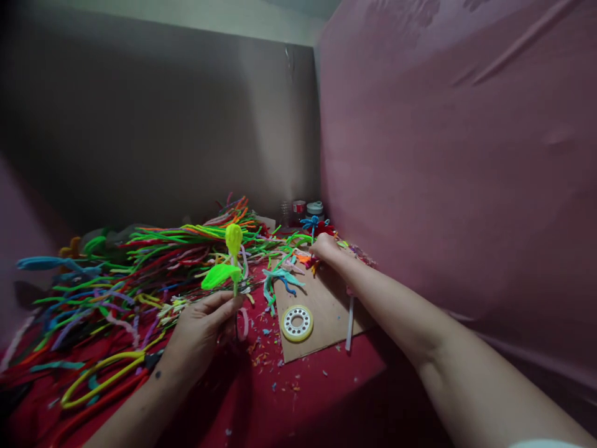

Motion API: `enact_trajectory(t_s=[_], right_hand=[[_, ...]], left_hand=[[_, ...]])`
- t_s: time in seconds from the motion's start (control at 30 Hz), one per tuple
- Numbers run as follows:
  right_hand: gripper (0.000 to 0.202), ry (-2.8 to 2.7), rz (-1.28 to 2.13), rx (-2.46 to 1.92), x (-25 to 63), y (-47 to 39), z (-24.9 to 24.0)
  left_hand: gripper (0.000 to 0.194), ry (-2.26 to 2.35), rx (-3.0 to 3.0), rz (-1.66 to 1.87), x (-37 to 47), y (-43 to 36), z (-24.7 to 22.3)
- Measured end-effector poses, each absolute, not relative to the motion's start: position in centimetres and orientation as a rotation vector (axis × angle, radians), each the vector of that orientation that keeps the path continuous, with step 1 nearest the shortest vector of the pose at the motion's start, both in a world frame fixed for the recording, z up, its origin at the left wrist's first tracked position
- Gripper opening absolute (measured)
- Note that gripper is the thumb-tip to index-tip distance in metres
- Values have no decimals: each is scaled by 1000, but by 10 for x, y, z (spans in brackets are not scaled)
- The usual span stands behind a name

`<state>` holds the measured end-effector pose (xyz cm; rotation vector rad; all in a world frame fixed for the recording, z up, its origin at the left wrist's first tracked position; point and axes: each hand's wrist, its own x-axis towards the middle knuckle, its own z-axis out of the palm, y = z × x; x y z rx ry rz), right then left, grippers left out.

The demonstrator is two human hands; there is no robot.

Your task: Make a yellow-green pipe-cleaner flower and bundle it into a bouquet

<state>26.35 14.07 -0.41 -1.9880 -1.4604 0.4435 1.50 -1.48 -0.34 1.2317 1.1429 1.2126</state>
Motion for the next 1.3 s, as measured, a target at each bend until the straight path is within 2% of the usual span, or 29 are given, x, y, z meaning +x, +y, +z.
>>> enact_trajectory(t_s=[0.17, 0.4, 0.57, 0.8, 1.03, 1.3], right_hand=[[34, -1330, 631, -1984, 265, 143, -3], [34, -1218, 744, -1589, 267, 127, 7], [20, -1124, 731, -1313, 259, 120, 14], [17, -1209, 913, -1024, 214, 86, 17], [29, -1269, 1414, -696, 176, 44, 9], [32, -1287, 1501, -696, 163, 20, 1]], left_hand=[[30, 1154, 1205, 1206, 14, -14, -6], [30, 1114, 1171, 1200, 15, -13, -9], [27, 1088, 1219, 1177, 15, -11, -8], [26, 1134, 1284, 1220, 17, -17, 3], [18, 1166, 1290, 1357, 14, -19, 5], [13, 1194, 1358, 1491, 12, -19, 5]])
